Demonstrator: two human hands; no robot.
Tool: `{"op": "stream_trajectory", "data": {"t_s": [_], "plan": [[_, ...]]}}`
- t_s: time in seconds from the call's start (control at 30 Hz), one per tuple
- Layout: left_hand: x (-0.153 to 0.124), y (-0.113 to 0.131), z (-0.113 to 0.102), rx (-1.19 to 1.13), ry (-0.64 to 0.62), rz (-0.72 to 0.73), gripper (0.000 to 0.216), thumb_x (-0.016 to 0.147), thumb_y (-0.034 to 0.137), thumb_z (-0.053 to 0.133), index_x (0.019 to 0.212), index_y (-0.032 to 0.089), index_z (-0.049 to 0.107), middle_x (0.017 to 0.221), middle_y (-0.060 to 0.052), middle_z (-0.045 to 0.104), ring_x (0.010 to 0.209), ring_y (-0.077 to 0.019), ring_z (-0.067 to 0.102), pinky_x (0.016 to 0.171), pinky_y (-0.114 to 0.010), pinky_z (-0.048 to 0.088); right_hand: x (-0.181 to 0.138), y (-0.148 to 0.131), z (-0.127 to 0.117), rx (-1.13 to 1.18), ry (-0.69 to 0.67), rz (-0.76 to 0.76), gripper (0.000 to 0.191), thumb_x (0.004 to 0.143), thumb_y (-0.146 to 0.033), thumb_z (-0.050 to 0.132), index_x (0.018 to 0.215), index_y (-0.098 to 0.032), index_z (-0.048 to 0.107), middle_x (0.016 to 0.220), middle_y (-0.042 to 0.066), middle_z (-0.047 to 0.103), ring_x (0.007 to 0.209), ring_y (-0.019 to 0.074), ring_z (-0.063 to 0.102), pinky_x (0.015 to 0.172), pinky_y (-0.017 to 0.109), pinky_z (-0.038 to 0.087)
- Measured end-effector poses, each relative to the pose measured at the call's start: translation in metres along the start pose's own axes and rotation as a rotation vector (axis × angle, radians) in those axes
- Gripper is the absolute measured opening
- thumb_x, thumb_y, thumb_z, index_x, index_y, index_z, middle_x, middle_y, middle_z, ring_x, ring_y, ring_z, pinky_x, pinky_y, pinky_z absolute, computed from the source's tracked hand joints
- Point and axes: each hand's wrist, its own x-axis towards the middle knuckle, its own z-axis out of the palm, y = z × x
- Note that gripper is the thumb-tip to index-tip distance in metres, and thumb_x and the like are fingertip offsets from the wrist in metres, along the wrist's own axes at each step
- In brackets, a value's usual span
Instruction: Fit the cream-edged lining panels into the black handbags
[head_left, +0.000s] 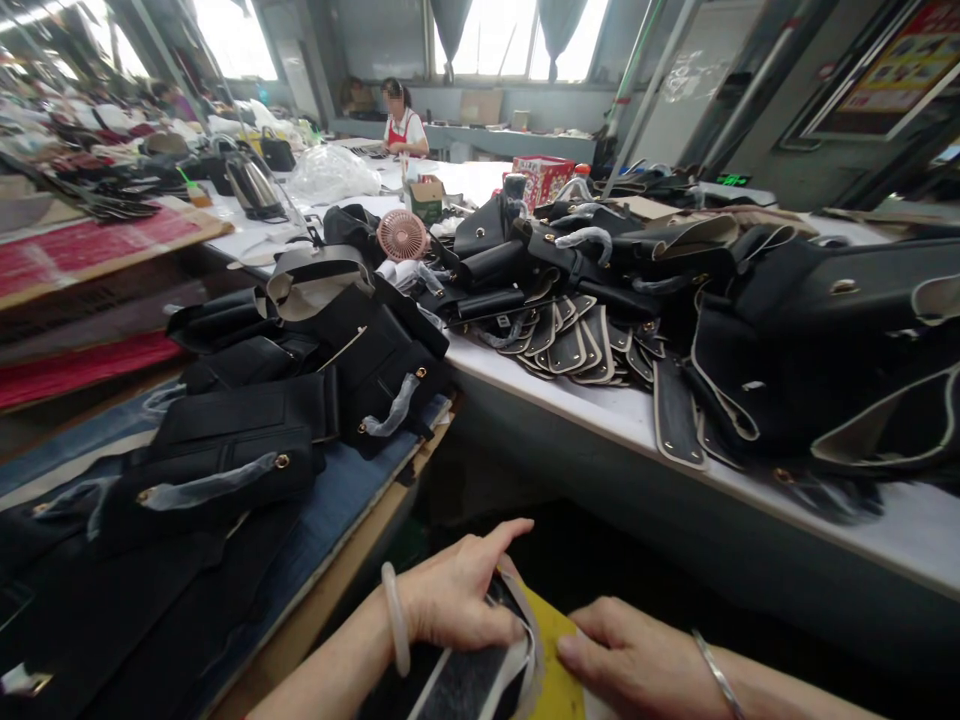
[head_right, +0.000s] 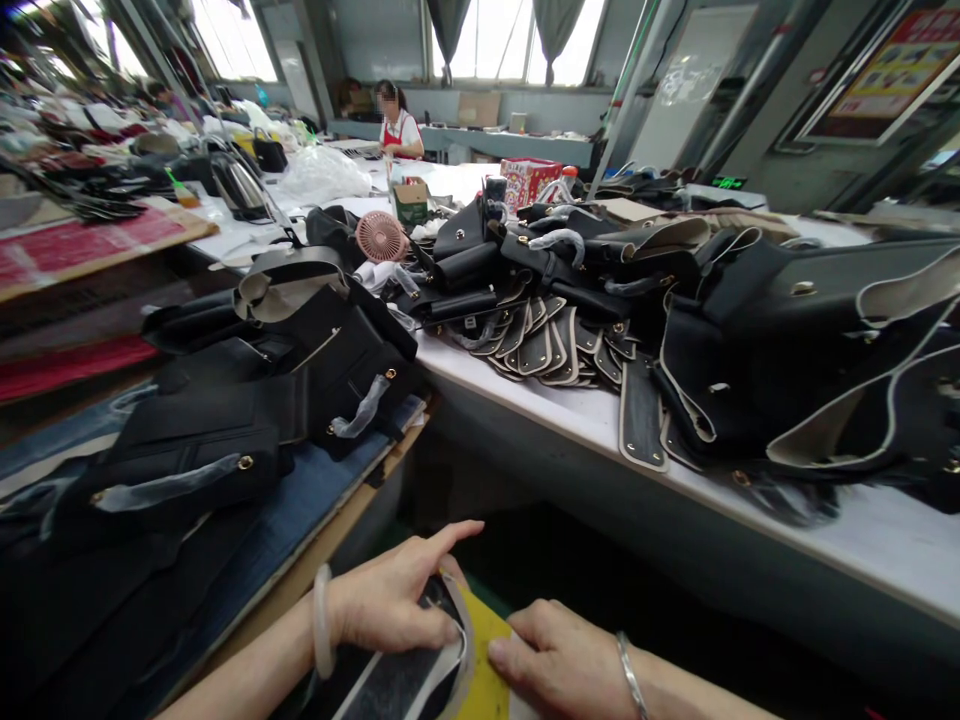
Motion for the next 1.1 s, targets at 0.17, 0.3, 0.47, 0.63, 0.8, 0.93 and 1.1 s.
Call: {"op": "stream_trajectory", "data": {"t_s": [0.17, 0.3, 0.47, 0.63, 0.8, 0.93, 1.1], "plan": [[0.0, -0.003, -0.001, -0.046, -0.015, 0.004, 0.097, 0.067, 0.021, 0.068, 0.154, 0.019, 0.023, 0.101, -0.003, 0.075, 0.08, -0.0189, 0.068, 0.071, -0.026, 0.052, 0.0, -0.003, 0.002, 0.044, -0.002, -0.005, 0.046, 0.092, -0.058, 0.051, 0.082, -0.015, 0.06, 0.043, -0.007, 0.043, 0.033, 0.0036, 0.021, 0.036, 0.017, 0.01], [-0.001, -0.006, 0.0, -0.058, -0.002, 0.006, 0.098, 0.067, 0.021, 0.067, 0.154, 0.022, 0.023, 0.101, -0.002, 0.075, 0.077, -0.019, 0.068, 0.069, -0.026, 0.052, 0.001, -0.003, 0.007, 0.036, 0.023, -0.014, 0.048, 0.087, -0.063, 0.053, 0.073, -0.018, 0.054, 0.045, -0.007, 0.038, 0.036, 0.0044, 0.021, 0.038, 0.019, 0.011], [-0.002, -0.008, 0.002, -0.069, 0.017, 0.012, 0.097, 0.065, 0.018, 0.064, 0.153, 0.025, 0.023, 0.1, 0.0, 0.075, 0.072, -0.0168, 0.065, 0.066, -0.024, 0.05, 0.002, -0.006, 0.015, -0.046, 0.103, -0.091, 0.053, 0.083, -0.069, 0.051, 0.062, -0.02, 0.044, 0.056, -0.005, 0.035, 0.046, 0.0065, 0.024, 0.04, 0.021, 0.015], [-0.002, -0.005, 0.0, -0.1, 0.007, -0.019, 0.101, 0.061, 0.016, 0.062, 0.153, 0.028, 0.022, 0.101, 0.002, 0.073, 0.063, -0.0123, 0.057, 0.057, -0.021, 0.043, 0.007, -0.004, 0.024, -0.021, 0.132, -0.045, 0.061, 0.077, -0.079, 0.048, 0.065, -0.02, 0.047, 0.056, -0.004, 0.035, 0.045, 0.0067, 0.024, 0.039, 0.022, 0.014], [-0.003, 0.0, -0.002, -0.138, 0.003, -0.05, 0.099, 0.062, 0.014, 0.058, 0.153, 0.025, 0.021, 0.101, 0.001, 0.072, 0.065, -0.0133, 0.055, 0.061, -0.024, 0.041, 0.013, -0.002, 0.032, 0.019, 0.138, -0.013, 0.067, 0.076, -0.086, 0.043, 0.069, -0.019, 0.051, 0.052, -0.004, 0.038, 0.042, 0.0072, 0.026, 0.039, 0.022, 0.015], [-0.003, 0.002, -0.001, -0.223, 0.047, -0.059, 0.096, 0.062, 0.011, 0.058, 0.152, 0.023, 0.025, 0.093, 0.002, 0.072, 0.065, -0.0143, 0.054, 0.064, -0.027, 0.041, 0.021, 0.001, 0.038, -0.024, 0.164, -0.099, 0.078, 0.069, -0.094, 0.039, 0.068, -0.017, 0.053, 0.058, -0.002, 0.041, 0.05, 0.0081, 0.029, 0.044, 0.022, 0.02], [-0.009, -0.002, 0.002, -0.322, 0.163, -0.049, 0.084, 0.074, 0.021, 0.058, 0.151, 0.018, 0.025, 0.091, -0.001, 0.072, 0.085, -0.0179, 0.061, 0.079, -0.03, 0.043, 0.037, 0.008, 0.055, -0.005, 0.189, -0.207, 0.088, 0.067, -0.098, 0.033, 0.072, -0.014, 0.059, 0.065, 0.0, 0.045, 0.056, 0.0087, 0.033, 0.051, 0.021, 0.026]]}}
